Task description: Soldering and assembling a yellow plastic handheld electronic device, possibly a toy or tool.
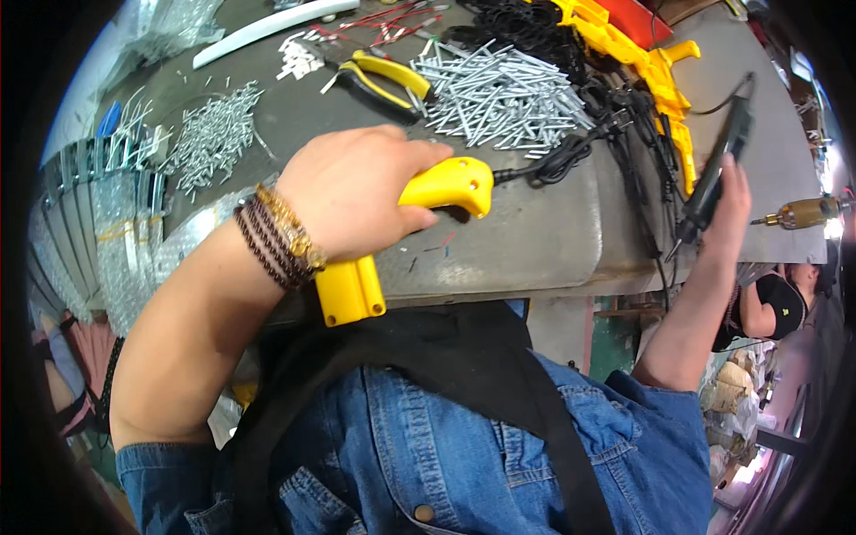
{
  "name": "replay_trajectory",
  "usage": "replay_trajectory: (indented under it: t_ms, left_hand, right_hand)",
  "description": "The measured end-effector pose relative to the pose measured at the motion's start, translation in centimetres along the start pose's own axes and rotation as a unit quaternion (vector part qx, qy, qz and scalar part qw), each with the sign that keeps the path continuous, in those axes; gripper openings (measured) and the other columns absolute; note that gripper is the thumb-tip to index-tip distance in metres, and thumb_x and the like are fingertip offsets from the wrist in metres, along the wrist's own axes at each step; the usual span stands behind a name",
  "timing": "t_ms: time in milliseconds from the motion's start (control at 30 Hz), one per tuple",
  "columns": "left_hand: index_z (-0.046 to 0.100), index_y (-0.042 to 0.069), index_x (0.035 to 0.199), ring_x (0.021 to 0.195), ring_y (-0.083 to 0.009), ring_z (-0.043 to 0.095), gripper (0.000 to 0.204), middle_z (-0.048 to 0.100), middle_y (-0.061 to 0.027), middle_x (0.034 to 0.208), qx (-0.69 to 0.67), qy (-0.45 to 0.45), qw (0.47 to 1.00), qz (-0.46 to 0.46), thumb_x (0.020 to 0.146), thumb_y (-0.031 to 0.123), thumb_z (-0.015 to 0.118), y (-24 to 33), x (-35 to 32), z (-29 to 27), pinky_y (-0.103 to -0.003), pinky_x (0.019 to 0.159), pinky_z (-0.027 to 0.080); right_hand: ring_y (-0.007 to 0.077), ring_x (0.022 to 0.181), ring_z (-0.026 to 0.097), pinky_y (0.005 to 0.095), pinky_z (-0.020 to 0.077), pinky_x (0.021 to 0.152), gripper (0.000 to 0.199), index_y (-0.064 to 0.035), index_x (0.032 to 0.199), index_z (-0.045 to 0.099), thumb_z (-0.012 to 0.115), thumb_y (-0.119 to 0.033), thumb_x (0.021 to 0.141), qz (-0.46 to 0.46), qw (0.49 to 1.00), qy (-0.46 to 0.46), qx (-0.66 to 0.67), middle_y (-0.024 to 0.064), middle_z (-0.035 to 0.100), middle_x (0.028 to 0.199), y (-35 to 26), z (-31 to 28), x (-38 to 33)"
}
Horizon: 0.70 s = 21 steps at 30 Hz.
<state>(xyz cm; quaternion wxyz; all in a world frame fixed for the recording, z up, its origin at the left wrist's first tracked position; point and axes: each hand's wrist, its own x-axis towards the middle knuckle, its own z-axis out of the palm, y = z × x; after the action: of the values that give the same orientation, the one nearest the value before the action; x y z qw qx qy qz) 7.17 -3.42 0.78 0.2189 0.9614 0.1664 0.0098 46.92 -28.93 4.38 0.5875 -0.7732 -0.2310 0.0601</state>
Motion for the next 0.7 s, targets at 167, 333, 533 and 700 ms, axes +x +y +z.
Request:
replay_trajectory:
  t_ms: [167,333,533,700]
  left_hand:
    - [0.059,0.012,0.131,0.099,-0.0353,0.063,0.051,0.064,-0.0172,0.101,-0.017,-0.077,0.997,-0.009,0.084,0.028,0.071,0.0,0.9,-1.4,-0.043,0.088,0.050]
    - [0.060,0.010,0.125,0.098,-0.0352,0.064,0.044,0.065,-0.0156,0.100,0.031,-0.055,0.998,-0.018,0.085,0.027,0.069,0.5,0.6,-0.2,-0.044,0.086,0.052]
    - [0.065,0.013,0.118,0.092,-0.0310,0.067,0.038,0.066,-0.0103,0.096,0.052,0.059,0.996,-0.032,0.085,0.031,0.067,0.9,-0.4,1.2,-0.043,0.081,0.054]
    - [0.069,0.013,0.106,0.092,-0.0304,0.068,0.030,0.068,-0.0101,0.094,0.047,0.090,0.994,-0.044,0.082,0.031,0.068,1.0,-0.9,1.3,-0.044,0.081,0.054]
  right_hand:
    - [0.0143,0.084,0.056,0.0271,0.0493,0.074,0.044,0.0008,0.126,0.049,0.067,-0.021,0.093,0.050,0.911,-0.217,0.348,0.0066,0.058,0.094,-3.1,4.7,-3.7]
    - [0.0174,0.092,0.045,0.0352,0.0401,0.090,0.052,0.0022,0.137,0.039,0.062,-0.009,0.091,0.000,0.850,-0.233,0.473,0.0064,0.045,0.096,-2.9,8.1,-6.9]
    - [0.0186,0.093,0.046,0.0389,0.0382,0.093,0.052,0.0012,0.138,0.040,0.060,-0.015,0.092,-0.064,0.837,-0.302,0.452,0.0067,0.052,0.099,-3.3,9.2,-8.9]
    - [0.0184,0.092,0.047,0.0393,0.0392,0.091,0.057,-0.0007,0.141,0.040,0.063,-0.021,0.091,-0.139,0.860,-0.308,0.382,0.0070,0.054,0.098,-3.3,11.2,-10.3]
